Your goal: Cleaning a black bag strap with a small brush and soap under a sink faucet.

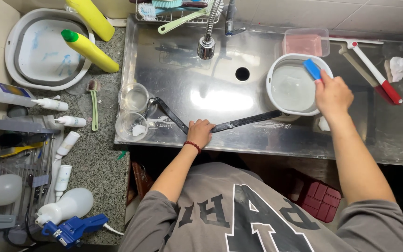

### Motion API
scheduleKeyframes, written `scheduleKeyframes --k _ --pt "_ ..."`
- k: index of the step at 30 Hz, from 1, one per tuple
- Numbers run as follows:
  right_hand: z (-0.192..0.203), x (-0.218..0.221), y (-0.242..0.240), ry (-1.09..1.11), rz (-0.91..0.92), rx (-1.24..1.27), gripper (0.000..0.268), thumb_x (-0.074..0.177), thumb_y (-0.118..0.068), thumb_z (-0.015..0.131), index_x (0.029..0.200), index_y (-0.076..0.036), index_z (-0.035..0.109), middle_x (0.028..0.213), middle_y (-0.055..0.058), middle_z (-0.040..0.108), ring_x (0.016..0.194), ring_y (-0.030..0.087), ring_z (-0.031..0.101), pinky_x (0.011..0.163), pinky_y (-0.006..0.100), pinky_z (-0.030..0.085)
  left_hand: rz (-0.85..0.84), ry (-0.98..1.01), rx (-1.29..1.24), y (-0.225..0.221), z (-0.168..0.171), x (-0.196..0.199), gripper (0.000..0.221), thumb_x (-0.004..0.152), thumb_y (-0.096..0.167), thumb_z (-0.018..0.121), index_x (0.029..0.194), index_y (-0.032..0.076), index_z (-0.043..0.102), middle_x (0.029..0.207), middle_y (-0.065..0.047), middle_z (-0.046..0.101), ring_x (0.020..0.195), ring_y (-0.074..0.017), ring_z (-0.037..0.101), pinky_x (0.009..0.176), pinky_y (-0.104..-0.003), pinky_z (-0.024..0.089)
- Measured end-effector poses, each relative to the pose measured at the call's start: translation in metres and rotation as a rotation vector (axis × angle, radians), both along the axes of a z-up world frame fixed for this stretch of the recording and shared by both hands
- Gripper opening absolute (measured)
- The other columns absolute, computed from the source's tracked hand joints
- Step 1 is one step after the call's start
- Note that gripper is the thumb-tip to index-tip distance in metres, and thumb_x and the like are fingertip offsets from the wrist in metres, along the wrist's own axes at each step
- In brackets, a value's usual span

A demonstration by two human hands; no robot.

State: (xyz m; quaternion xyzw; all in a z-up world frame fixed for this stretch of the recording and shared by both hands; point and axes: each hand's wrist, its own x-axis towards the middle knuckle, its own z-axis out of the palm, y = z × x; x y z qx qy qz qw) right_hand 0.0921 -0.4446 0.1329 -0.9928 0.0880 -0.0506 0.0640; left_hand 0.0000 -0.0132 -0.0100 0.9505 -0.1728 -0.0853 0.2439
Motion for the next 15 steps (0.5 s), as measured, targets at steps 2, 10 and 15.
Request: scheduleKeyframes --k 2,10,15 --pt "0.027 -0.007 0.007 -0.069 -0.010 0.038 0.040 0.106 -0.037 0.061 0.143 -0.022 0.069 0.100 0.019 0.068 0.090 0.043 0.068 0.077 0.055 0.053 0.004 -0.009 -0.005 0.000 -0.001 -0.001 0.035 0.077 0.012 0.077 0.111 0.021 0.076 0.099 0.002 0.067 0.104 -0.0206 0.061 0.094 -0.045 0.039" --pt "-0.062 -0.019 -0.017 0.006 -0.077 0.069 0.036 0.106 -0.034 0.063 0.136 -0.017 0.073 0.101 0.025 0.072 0.094 0.046 0.068 0.081 0.057 0.053 -0.070 0.078 0.170 0.002 0.022 0.014 0.030 0.075 0.018 0.078 0.105 0.020 0.076 0.100 -0.002 0.069 0.104 -0.0243 0.061 0.096 -0.048 0.038" --pt "-0.061 -0.050 0.006 -0.075 -0.103 0.293 0.036 0.104 -0.032 0.064 0.134 -0.013 0.070 0.110 0.022 0.073 0.100 0.043 0.069 0.085 0.051 0.053 -0.166 0.027 0.194 0.017 0.016 0.006 0.034 0.080 0.013 0.073 0.112 0.024 0.075 0.102 0.001 0.070 0.104 -0.0241 0.063 0.095 -0.049 0.041"
